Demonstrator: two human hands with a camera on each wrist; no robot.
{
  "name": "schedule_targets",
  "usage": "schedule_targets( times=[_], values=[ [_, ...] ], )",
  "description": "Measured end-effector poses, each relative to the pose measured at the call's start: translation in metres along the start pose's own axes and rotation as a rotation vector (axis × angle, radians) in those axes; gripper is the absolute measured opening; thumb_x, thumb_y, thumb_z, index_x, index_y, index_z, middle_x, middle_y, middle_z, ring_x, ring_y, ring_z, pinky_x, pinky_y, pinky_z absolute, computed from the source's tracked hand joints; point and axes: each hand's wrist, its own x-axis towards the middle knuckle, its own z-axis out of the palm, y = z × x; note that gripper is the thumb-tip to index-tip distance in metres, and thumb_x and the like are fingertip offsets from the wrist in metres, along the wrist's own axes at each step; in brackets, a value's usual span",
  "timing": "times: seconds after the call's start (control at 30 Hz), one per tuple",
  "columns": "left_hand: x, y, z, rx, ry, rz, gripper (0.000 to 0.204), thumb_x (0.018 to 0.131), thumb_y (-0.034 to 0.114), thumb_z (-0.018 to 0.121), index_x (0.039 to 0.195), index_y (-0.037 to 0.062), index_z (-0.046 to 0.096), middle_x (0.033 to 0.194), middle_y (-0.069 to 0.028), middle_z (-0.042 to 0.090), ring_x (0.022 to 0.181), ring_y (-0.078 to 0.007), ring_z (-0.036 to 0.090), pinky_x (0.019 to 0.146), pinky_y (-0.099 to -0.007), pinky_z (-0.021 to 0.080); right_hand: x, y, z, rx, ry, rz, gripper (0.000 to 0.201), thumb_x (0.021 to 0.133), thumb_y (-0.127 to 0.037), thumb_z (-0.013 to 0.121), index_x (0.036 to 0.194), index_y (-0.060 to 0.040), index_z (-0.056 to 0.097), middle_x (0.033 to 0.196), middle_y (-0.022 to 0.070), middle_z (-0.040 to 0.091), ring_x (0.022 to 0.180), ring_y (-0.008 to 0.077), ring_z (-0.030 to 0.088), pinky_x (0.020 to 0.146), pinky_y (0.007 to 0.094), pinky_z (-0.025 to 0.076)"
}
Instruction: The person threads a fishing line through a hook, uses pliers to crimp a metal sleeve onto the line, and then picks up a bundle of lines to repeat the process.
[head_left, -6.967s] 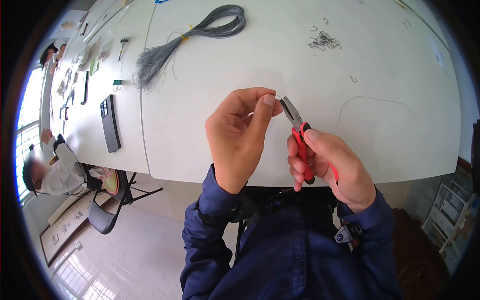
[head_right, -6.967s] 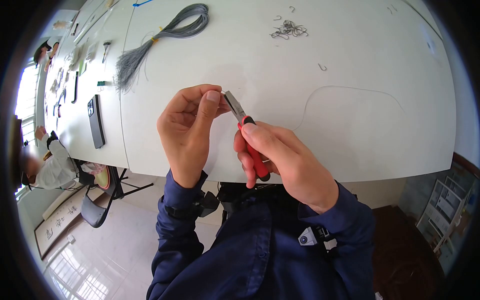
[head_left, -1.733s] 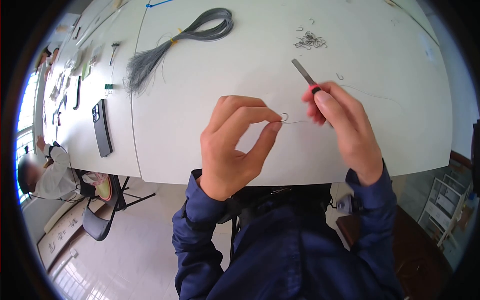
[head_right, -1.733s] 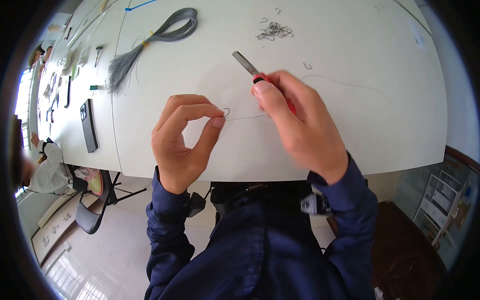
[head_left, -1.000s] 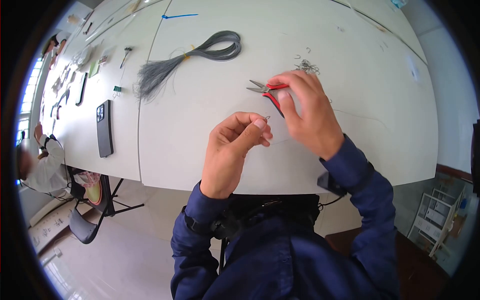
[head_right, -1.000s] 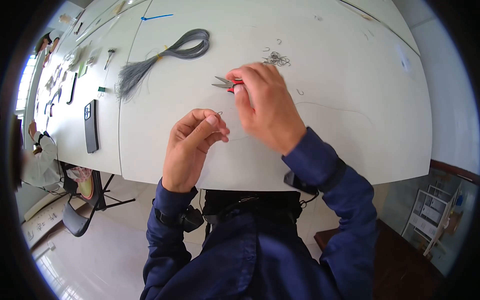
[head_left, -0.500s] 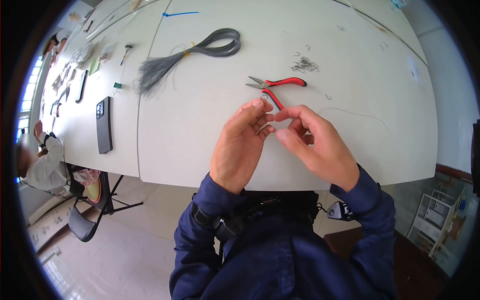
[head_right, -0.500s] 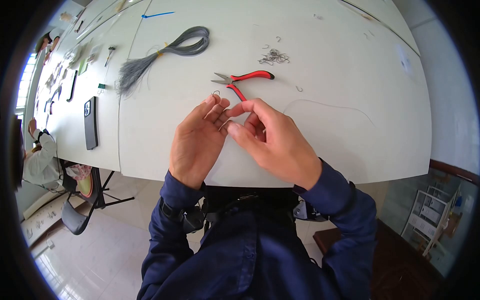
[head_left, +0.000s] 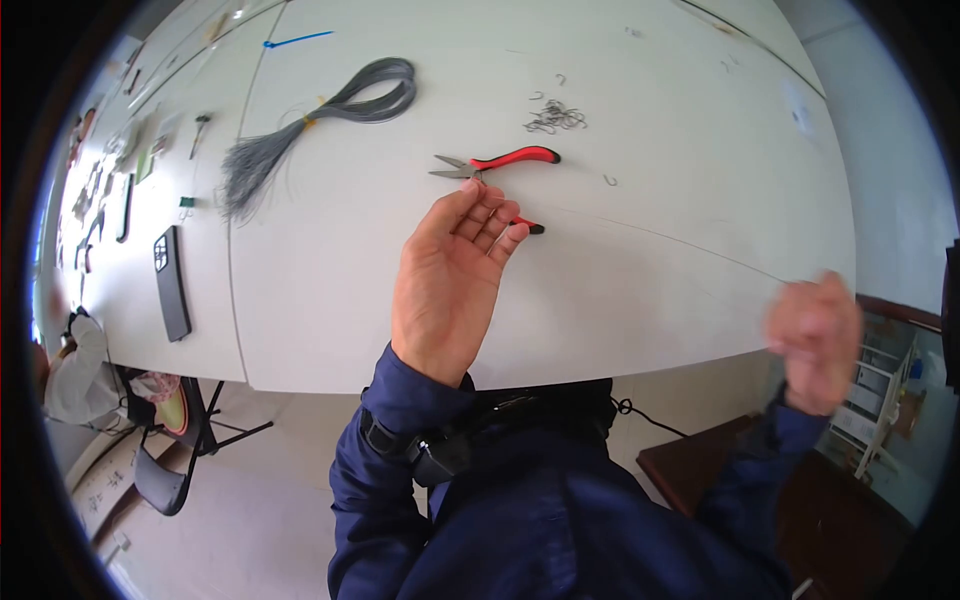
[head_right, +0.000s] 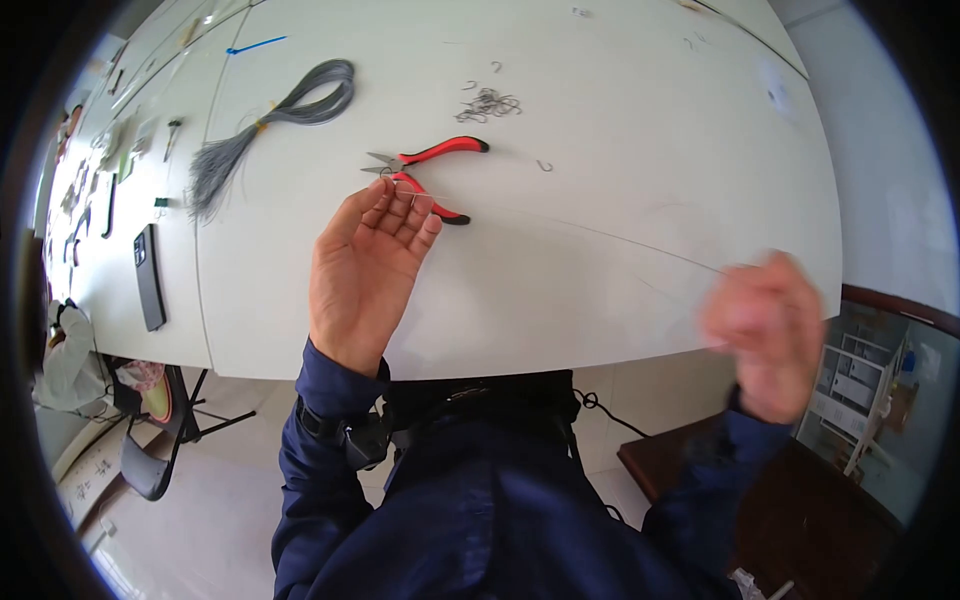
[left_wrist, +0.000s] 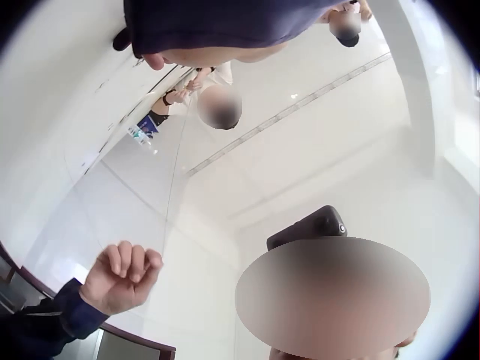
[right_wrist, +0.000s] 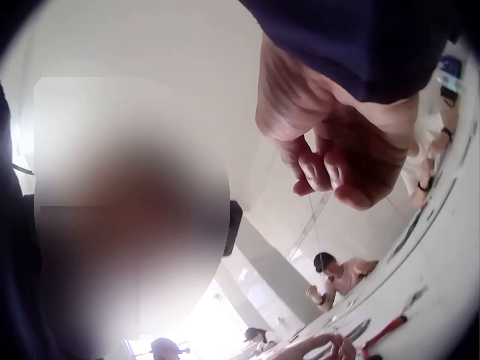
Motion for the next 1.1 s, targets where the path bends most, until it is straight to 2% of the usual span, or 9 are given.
schedule_targets(
  times=[0.07, 0.27, 0.4, 0.5, 0.6, 0.73, 0.87, 1.0, 1.1],
  values=[
    [0.003, -0.011, 0.007, 0.006, -0.046, -0.044, 0.011, 0.098, 0.013, 0.061, 0.104, 0.0040, 0.061, 0.104, -0.0076, 0.063, 0.106, -0.0236, 0.060, 0.095, -0.0377, 0.049, -0.023, -0.031, -0.041, 0.127, 0.070, -0.056, 0.022, 0.105, -0.024, 0.053, 0.099, -0.0034, 0.049, 0.064, -0.0034, 0.037, 0.058, 0.0082, 0.032, 0.052, 0.0260, 0.031],
    [0.007, -0.051, 0.027, 0.137, -0.182, -0.214, 0.012, 0.099, 0.015, 0.060, 0.104, 0.0048, 0.062, 0.104, -0.0068, 0.063, 0.104, -0.0215, 0.062, 0.093, -0.0358, 0.050, -0.033, -0.085, -0.074, 0.171, 0.216, -0.260, 0.017, 0.107, -0.021, 0.047, 0.100, -0.0053, 0.046, 0.068, -0.0035, 0.033, 0.063, 0.0081, 0.027, 0.053, 0.0233, 0.023],
    [0.008, -0.056, 0.029, 0.383, -0.187, -0.270, 0.015, 0.100, 0.020, 0.062, 0.103, 0.0046, 0.063, 0.095, -0.0054, 0.065, 0.088, -0.0182, 0.067, 0.085, -0.0332, 0.054, 0.036, -0.107, -0.094, 0.239, -0.193, -0.212, 0.036, 0.112, -0.025, 0.035, 0.125, -0.0002, 0.056, 0.066, -0.0031, 0.030, 0.059, 0.0109, 0.022, 0.048, 0.0289, 0.019],
    [0.012, -0.053, 0.022, 0.503, -0.178, -0.270, 0.016, 0.100, 0.020, 0.062, 0.102, 0.0045, 0.063, 0.092, -0.0050, 0.065, 0.081, -0.0174, 0.067, 0.080, -0.0319, 0.055, 0.070, -0.109, -0.108, 0.174, -0.148, -0.174, 0.028, 0.110, -0.027, 0.043, 0.118, -0.0042, 0.058, 0.063, -0.0041, 0.027, 0.056, 0.0091, 0.020, 0.044, 0.0282, 0.016],
    [0.011, -0.048, 0.020, 0.533, -0.187, -0.247, 0.018, 0.100, 0.021, 0.062, 0.103, 0.0034, 0.062, 0.091, -0.0056, 0.064, 0.078, -0.0174, 0.067, 0.076, -0.0325, 0.056, 0.091, -0.104, -0.097, -0.101, 0.045, -0.197, 0.022, 0.105, -0.024, 0.055, 0.113, -0.0031, 0.054, 0.062, -0.0039, 0.029, 0.052, 0.0061, 0.021, 0.041, 0.0241, 0.017],
    [0.013, -0.043, 0.018, 0.518, -0.229, -0.228, 0.020, 0.099, 0.019, 0.062, 0.108, 0.0013, 0.060, 0.090, -0.0068, 0.063, 0.077, -0.0180, 0.067, 0.072, -0.0344, 0.056, 0.096, -0.109, -0.124, -0.003, 0.159, -0.102, 0.036, 0.108, -0.011, 0.043, 0.138, 0.0095, 0.046, 0.071, -0.0034, 0.025, 0.062, 0.0054, 0.022, 0.053, 0.0213, 0.021],
    [0.014, -0.042, 0.021, 0.563, -0.281, -0.243, 0.016, 0.102, 0.016, 0.053, 0.113, 0.0048, 0.058, 0.088, -0.0066, 0.063, 0.075, -0.0177, 0.066, 0.066, -0.0331, 0.054, 0.097, -0.111, -0.125, -0.204, 0.409, -0.122, 0.043, 0.108, -0.013, 0.045, 0.144, 0.0094, 0.041, 0.072, -0.0034, 0.023, 0.060, 0.0046, 0.020, 0.052, 0.0212, 0.020],
    [0.014, -0.045, 0.018, 0.571, -0.292, -0.232, 0.015, 0.102, 0.014, 0.052, 0.112, 0.0049, 0.059, 0.085, -0.0058, 0.062, 0.074, -0.0174, 0.065, 0.065, -0.0332, 0.054, 0.072, -0.100, -0.127, -0.345, 0.673, 0.020, 0.042, 0.108, -0.018, 0.048, 0.142, 0.0061, 0.048, 0.068, -0.0064, 0.020, 0.056, 0.0019, 0.018, 0.049, 0.0210, 0.017],
    [0.013, -0.045, 0.016, 0.573, -0.283, -0.222, 0.016, 0.102, 0.014, 0.052, 0.112, 0.0049, 0.059, 0.085, -0.0052, 0.061, 0.073, -0.0169, 0.064, 0.065, -0.0331, 0.053, 0.029, -0.083, -0.147, -0.551, 0.765, 0.247, 0.034, 0.106, -0.026, 0.054, 0.123, 0.0014, 0.063, 0.066, -0.0105, 0.026, 0.054, -0.0007, 0.023, 0.047, 0.0199, 0.018]
  ],
)
